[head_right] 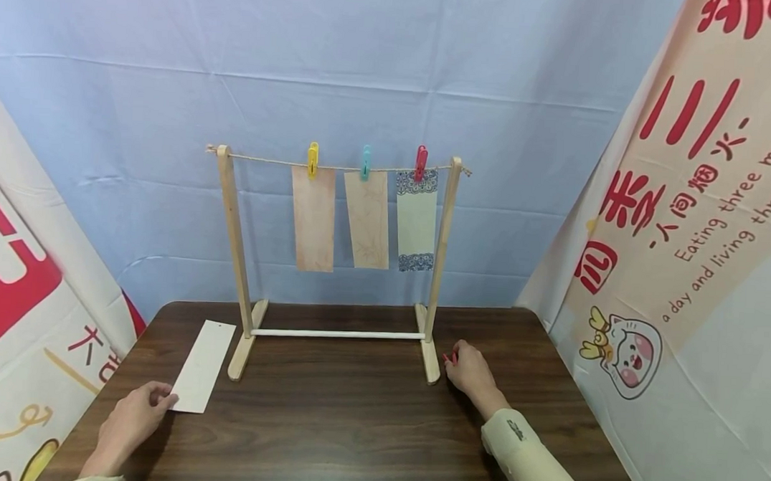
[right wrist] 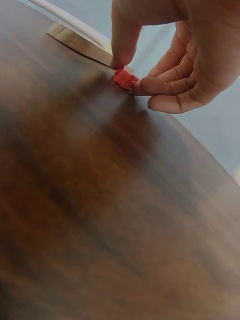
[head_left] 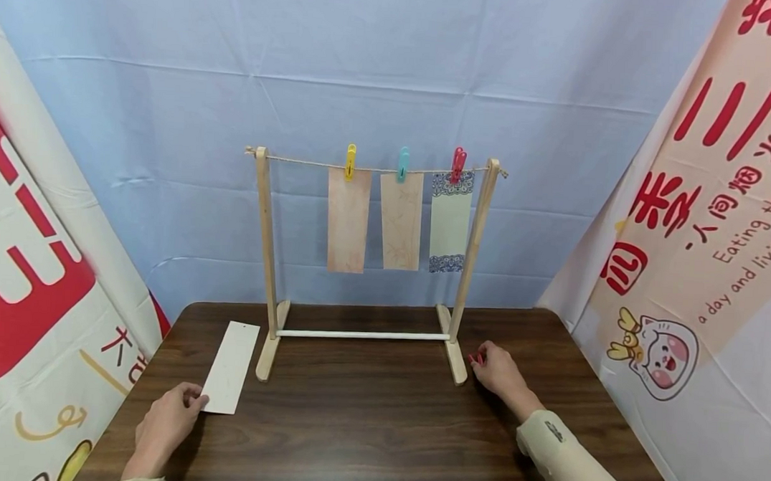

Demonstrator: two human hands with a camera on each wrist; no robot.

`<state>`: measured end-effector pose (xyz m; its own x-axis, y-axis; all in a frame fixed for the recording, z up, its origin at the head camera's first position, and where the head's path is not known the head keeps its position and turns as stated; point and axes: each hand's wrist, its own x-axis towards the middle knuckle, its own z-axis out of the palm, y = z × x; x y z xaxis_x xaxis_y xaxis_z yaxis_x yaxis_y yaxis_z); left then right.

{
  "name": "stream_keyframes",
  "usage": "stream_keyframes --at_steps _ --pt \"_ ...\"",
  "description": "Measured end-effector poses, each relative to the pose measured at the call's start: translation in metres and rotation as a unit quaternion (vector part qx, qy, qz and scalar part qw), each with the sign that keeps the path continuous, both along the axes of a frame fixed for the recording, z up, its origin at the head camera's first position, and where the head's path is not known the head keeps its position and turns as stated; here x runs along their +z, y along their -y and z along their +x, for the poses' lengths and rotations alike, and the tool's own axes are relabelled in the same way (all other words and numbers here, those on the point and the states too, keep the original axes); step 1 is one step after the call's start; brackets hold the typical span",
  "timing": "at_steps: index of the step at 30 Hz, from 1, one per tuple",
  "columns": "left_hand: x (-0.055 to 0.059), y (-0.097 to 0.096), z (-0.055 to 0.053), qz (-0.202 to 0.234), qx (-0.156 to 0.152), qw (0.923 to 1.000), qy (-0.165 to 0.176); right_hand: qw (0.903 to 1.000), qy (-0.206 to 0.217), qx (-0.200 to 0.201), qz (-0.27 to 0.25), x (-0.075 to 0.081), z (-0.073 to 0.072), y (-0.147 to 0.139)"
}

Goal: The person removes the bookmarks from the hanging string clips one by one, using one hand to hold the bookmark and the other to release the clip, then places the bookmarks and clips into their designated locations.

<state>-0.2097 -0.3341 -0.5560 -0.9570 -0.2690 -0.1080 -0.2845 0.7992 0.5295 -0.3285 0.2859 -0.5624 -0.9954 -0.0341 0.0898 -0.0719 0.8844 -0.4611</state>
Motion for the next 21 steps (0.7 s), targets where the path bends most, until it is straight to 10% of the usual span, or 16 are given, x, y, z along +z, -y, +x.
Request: stream_keyframes --at_steps 21 --pt "0.0009 0.0000 0.0008 -0.013 0.007 0.9999 -0.003 0.9999 -0.008 -0.005 -0.004 0.0025 0.0049 -0.0010"
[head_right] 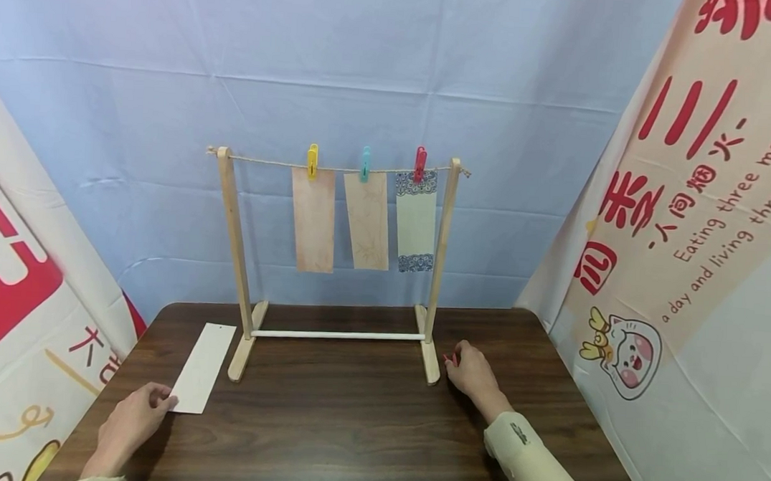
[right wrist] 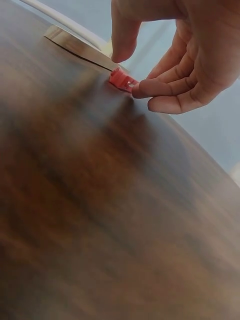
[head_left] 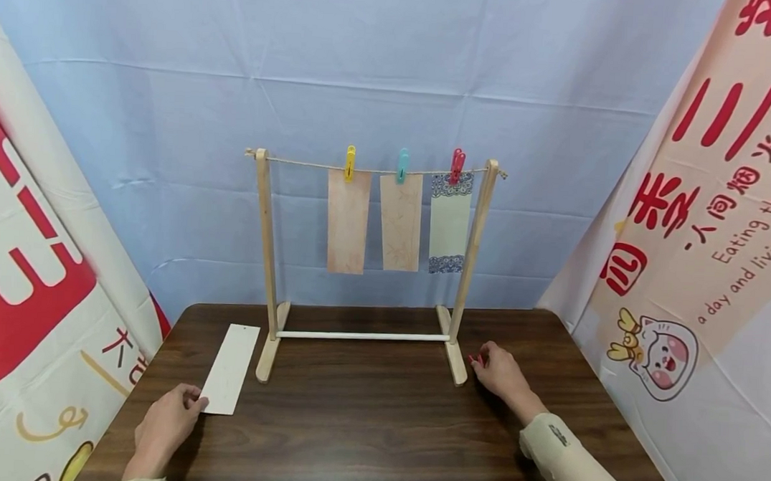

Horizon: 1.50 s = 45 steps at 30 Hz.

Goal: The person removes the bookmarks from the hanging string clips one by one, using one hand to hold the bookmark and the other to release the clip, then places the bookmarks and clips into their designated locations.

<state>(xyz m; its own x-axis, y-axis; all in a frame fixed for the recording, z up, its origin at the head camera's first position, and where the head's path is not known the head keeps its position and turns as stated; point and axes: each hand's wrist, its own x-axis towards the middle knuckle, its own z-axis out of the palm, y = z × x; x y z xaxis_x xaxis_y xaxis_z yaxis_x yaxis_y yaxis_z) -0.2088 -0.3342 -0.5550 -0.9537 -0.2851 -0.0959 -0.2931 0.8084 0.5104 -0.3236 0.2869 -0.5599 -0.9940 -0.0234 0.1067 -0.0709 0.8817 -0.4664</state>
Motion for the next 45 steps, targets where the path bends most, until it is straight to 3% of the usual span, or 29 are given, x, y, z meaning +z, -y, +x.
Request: stream_keyframes --at_steps 15,22,31,39,45 --pt "0.002 -0.004 0.003 -0.011 0.005 0.9999 -0.011 0.9998 -0.020 0.007 -0.003 0.007 0.002 0.001" --pt "0.002 -0.009 0.003 -0.025 -0.007 0.9986 -0.047 0.9981 -0.060 0.016 -0.006 0.009 0.004 0.005" --pt "0.009 -0.018 -0.002 -0.016 -0.021 0.9976 -0.065 0.9966 -0.073 0.034 -0.012 0.021 0.004 0.013" --pt "0.010 -0.028 -0.004 -0.001 -0.032 0.9937 -0.107 0.9879 -0.139 0.063 -0.029 0.032 0.003 0.020" --pt "0.008 -0.038 -0.007 0.017 -0.051 0.9903 -0.128 0.9837 -0.155 0.080 -0.042 0.040 0.006 0.029"
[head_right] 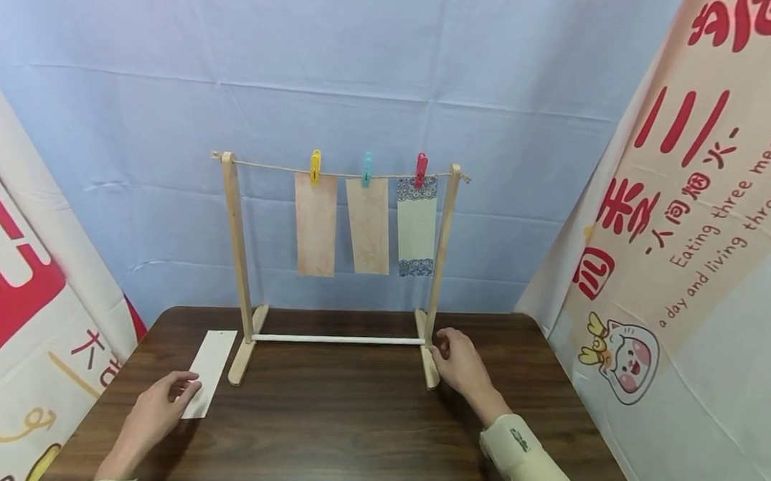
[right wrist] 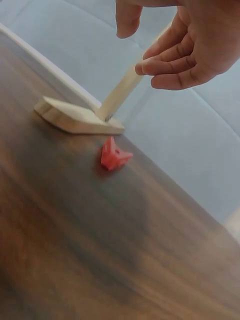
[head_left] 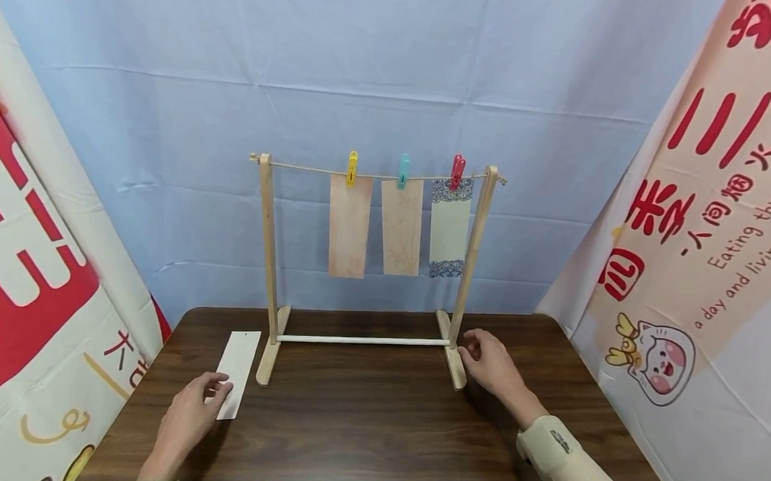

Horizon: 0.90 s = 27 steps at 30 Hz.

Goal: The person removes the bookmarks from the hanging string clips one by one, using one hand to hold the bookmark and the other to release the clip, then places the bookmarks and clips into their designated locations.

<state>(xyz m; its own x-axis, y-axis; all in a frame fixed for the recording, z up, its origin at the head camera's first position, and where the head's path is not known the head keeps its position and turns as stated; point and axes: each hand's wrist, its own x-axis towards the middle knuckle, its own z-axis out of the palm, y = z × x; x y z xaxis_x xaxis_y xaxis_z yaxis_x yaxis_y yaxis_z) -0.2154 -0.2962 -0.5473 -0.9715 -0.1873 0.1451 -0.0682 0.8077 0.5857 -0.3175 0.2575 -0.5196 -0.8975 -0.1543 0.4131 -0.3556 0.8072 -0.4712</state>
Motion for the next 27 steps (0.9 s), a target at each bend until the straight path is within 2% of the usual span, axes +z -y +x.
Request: stream_keyframes --at_steps 8,14,22,27 --pt "0.005 -0.009 -0.005 0.005 -0.018 0.9983 -0.055 0.9991 -0.031 0.027 -0.009 0.015 0.001 0.011" --pt "0.006 -0.016 -0.006 0.024 -0.048 0.9944 -0.091 0.9986 -0.038 0.037 -0.006 0.025 0.003 0.018" --pt "0.008 -0.021 -0.007 0.042 -0.056 0.9908 -0.116 0.9978 -0.038 0.052 -0.013 0.041 0.006 0.029" --pt "0.011 -0.029 -0.009 0.066 -0.066 0.9893 -0.112 0.9969 -0.046 0.063 -0.008 0.047 0.008 0.035"
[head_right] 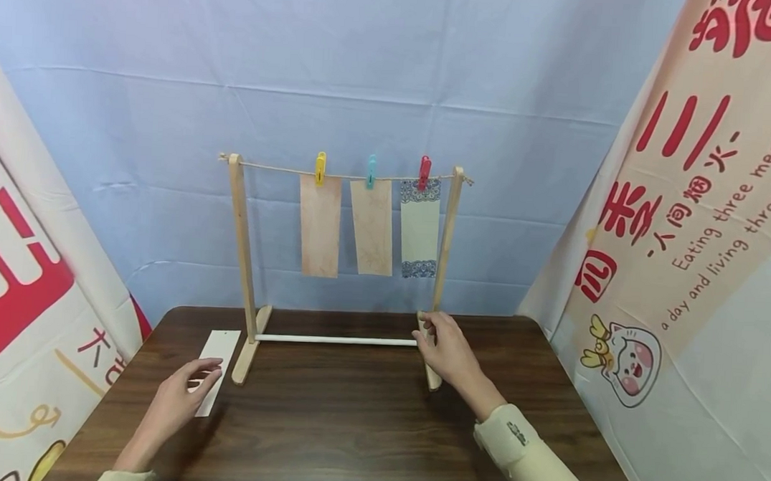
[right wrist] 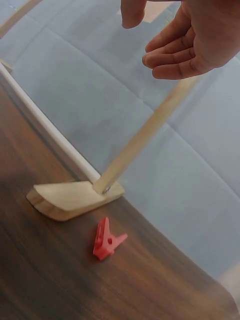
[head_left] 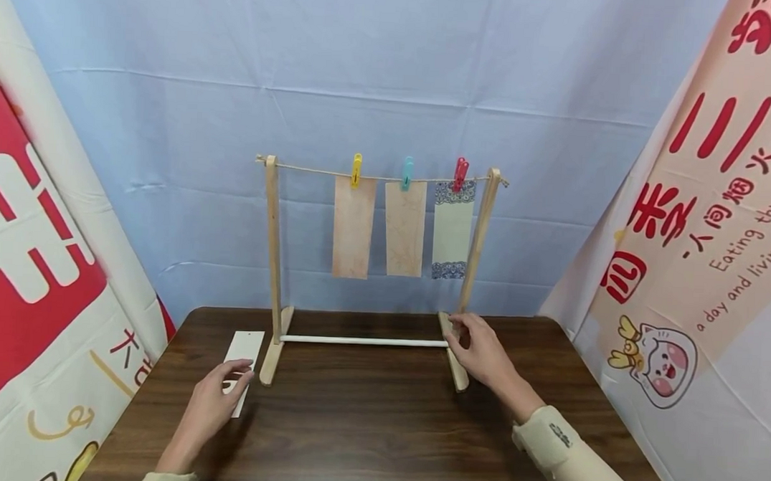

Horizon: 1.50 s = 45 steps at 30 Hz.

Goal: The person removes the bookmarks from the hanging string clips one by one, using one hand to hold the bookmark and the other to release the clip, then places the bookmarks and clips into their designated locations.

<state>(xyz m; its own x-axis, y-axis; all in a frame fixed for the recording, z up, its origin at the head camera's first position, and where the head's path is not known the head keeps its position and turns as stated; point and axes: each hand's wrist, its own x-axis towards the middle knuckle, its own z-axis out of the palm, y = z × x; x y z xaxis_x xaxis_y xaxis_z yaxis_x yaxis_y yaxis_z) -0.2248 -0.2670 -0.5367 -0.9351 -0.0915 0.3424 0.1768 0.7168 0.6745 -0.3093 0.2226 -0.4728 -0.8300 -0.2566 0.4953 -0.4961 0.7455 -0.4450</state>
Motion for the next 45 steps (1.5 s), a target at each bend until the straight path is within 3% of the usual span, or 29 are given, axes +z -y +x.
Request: stream_keyframes --at_steps 12,22,30,35,45 --pt "0.006 -0.024 -0.009 0.023 -0.025 0.9993 0.015 0.9996 -0.017 0.019 0.010 0.022 0.004 0.013" --pt "0.015 -0.046 -0.017 0.059 -0.056 0.9967 -0.001 0.9981 -0.038 0.046 0.015 0.041 0.001 0.022" --pt "0.024 -0.066 -0.024 0.062 -0.082 0.9945 -0.021 0.9975 -0.042 0.055 0.013 0.053 0.002 0.031" --pt "0.028 -0.070 -0.024 0.055 -0.081 0.9949 -0.024 0.9973 -0.033 0.065 0.008 0.061 0.003 0.038" --pt "0.042 -0.081 -0.028 0.054 -0.082 0.9943 -0.040 0.9930 -0.086 0.077 0.027 0.077 0.000 0.050"
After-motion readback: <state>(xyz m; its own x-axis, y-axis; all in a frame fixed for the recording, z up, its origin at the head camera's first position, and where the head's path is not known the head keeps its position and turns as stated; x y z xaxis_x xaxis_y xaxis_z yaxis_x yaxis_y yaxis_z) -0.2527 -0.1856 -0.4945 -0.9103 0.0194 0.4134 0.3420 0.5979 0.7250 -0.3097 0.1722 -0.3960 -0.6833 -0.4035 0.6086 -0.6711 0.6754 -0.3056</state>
